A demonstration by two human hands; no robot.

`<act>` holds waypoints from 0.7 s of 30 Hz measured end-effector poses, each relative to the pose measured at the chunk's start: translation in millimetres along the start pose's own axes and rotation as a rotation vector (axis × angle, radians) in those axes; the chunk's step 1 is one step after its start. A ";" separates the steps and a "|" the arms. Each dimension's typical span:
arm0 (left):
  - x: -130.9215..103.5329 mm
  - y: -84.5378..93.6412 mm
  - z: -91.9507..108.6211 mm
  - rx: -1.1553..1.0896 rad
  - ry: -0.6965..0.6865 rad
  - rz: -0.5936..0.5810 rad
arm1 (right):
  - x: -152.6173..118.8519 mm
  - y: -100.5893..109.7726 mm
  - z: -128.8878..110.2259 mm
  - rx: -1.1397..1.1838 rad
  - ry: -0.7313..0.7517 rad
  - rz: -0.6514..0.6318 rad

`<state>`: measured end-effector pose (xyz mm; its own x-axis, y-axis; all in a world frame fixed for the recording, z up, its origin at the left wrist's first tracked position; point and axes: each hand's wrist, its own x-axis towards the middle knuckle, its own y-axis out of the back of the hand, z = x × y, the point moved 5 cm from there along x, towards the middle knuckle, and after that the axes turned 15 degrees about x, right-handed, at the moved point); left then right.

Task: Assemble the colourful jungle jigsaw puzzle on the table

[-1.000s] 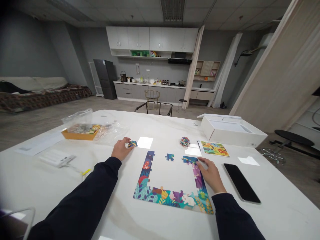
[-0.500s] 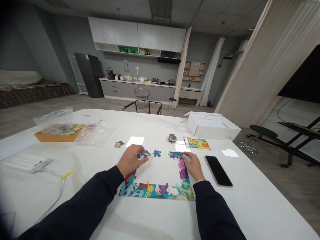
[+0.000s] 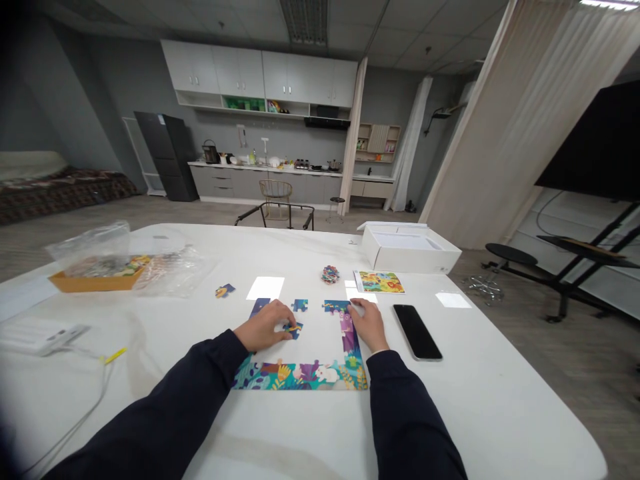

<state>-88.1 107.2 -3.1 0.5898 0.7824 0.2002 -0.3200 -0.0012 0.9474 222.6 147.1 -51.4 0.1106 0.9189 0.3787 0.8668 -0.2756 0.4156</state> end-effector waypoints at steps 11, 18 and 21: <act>59.6 -10.0 15.0 0.052 -0.037 -0.082 | -2.9 -2.4 -9.6 -0.031 0.079 -0.023; 54.4 -23.1 8.9 -0.037 0.101 0.018 | -2.6 -3.1 -10.0 -0.021 0.084 -0.019; 37.9 -20.3 -1.1 -0.046 0.127 -0.025 | -2.4 -3.2 -10.7 -0.027 0.084 -0.017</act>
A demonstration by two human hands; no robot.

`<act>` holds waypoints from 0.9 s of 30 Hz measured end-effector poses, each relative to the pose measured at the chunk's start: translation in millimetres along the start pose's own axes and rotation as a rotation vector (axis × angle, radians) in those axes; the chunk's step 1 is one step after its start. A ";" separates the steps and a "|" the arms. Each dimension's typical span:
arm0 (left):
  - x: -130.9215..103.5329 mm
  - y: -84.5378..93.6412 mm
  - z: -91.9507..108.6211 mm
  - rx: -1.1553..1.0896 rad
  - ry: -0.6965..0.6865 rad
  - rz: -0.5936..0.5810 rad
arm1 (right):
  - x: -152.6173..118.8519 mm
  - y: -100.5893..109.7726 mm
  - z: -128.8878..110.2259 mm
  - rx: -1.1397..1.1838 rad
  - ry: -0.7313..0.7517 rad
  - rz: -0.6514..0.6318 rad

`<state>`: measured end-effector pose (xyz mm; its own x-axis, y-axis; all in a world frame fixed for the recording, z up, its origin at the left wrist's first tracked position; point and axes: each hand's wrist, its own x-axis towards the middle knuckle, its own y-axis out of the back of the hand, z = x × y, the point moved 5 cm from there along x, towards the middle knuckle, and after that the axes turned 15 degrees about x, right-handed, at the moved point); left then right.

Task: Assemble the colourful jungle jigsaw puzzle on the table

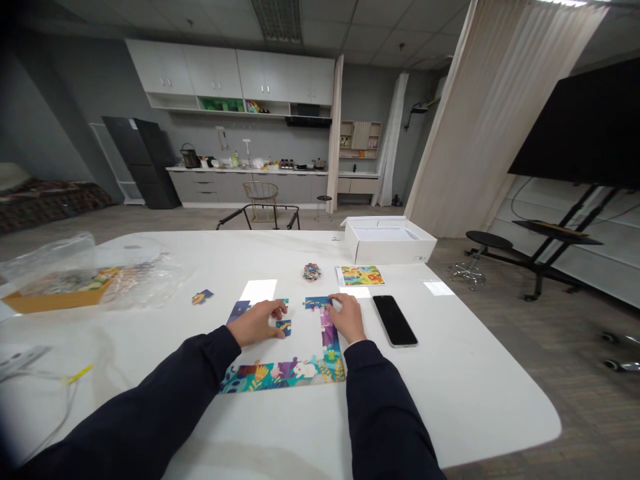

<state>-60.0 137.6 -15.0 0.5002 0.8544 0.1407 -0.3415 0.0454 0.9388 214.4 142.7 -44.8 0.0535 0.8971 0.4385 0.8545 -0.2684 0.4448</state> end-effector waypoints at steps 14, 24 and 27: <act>10.6 8.6 -33.3 0.023 0.117 0.042 | -1.1 -0.3 -5.4 -0.098 -0.014 -0.088; 71.7 -23.7 28.1 0.018 0.031 0.050 | -2.7 -4.5 -12.0 -0.200 -0.039 -0.160; 78.6 -29.2 28.6 0.003 0.028 0.062 | -2.5 -5.3 -11.7 -0.198 -0.053 -0.148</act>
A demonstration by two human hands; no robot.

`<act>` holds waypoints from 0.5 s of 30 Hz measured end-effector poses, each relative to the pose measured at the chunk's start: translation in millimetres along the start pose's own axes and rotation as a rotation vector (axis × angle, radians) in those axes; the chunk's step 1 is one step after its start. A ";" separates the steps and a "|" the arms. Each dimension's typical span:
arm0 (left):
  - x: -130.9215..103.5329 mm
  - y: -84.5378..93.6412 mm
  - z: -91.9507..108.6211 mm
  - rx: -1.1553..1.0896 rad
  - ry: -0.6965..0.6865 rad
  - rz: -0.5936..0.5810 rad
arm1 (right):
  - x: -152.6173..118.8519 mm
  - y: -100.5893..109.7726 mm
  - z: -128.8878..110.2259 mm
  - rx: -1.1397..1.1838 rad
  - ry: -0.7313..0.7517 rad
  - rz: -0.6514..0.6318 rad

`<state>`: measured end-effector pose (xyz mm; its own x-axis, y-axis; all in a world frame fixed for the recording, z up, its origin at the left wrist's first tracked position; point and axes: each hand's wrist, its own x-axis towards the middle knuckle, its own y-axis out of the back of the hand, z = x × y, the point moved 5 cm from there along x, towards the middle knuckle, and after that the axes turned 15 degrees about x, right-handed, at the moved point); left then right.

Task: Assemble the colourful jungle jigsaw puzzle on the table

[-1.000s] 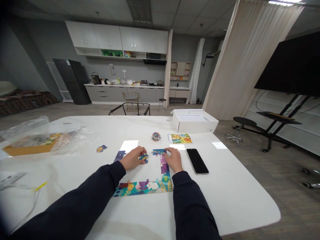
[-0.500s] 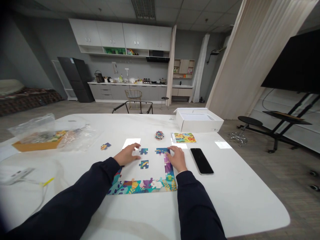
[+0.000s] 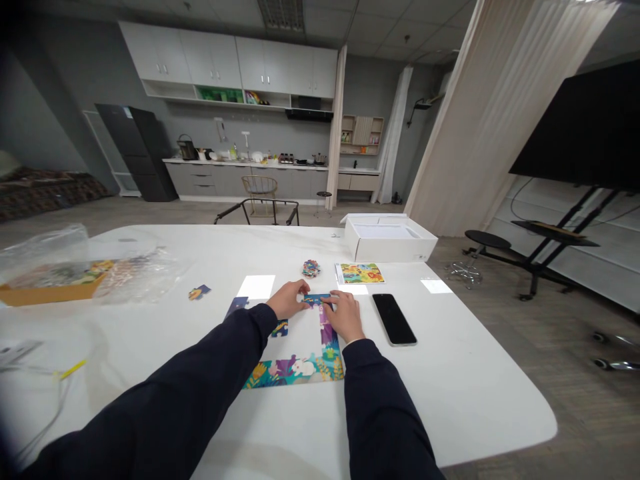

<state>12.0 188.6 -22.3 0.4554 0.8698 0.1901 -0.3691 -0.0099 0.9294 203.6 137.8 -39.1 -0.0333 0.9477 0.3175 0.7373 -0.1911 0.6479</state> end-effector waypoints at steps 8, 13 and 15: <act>3.1 8.4 -0.4 0.016 -0.090 0.023 | 1.9 -0.9 1.0 0.007 -0.008 0.028; 7.9 23.8 11.7 0.035 -0.159 0.035 | 1.8 -1.8 0.8 0.005 -0.017 0.024; 10.3 31.9 12.7 0.044 -0.170 0.049 | 1.2 -1.6 -0.1 0.000 -0.013 0.024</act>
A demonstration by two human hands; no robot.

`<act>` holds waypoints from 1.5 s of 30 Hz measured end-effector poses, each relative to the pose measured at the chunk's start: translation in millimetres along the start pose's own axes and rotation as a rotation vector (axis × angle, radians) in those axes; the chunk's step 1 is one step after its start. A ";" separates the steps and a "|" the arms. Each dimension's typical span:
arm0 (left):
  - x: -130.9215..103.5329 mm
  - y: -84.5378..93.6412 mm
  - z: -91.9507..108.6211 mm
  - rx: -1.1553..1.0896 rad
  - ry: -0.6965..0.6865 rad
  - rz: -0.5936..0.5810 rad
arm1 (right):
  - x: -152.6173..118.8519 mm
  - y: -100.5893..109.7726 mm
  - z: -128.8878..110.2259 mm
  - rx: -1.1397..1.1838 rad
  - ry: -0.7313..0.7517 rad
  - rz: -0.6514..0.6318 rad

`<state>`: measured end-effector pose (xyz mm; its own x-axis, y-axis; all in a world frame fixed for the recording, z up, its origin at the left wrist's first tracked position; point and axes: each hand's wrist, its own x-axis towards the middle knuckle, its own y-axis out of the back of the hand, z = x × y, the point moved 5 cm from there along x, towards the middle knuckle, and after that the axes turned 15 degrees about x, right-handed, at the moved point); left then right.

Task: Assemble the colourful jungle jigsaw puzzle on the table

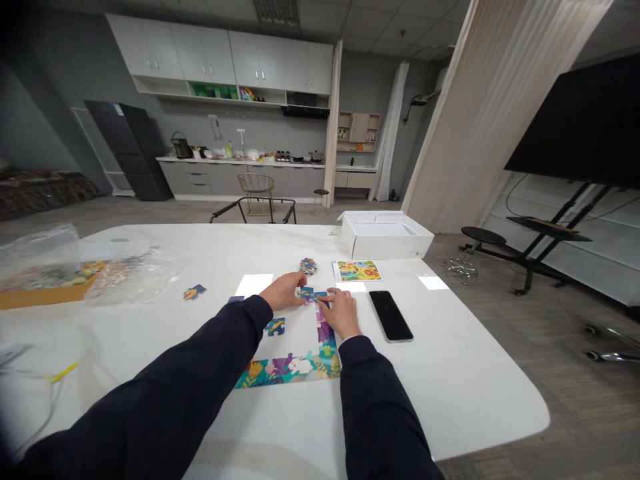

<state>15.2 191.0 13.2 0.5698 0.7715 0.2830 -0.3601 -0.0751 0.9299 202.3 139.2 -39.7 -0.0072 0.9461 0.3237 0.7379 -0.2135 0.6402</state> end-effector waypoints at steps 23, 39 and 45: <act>-69.9 5.8 -72.0 -0.130 0.175 -0.078 | -1.5 5.1 1.5 0.091 0.035 0.071; -18.9 -22.6 3.2 -0.053 0.005 -0.052 | 0.1 2.9 3.2 0.068 0.016 0.068; -19.6 -20.8 4.8 -0.049 0.016 -0.055 | -0.2 3.8 1.9 0.072 0.004 0.076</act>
<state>15.1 174.4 -10.6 0.5784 0.7835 0.2273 -0.3644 -0.0012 0.9312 206.3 138.7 -38.7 0.0477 0.9268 0.3724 0.7829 -0.2662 0.5623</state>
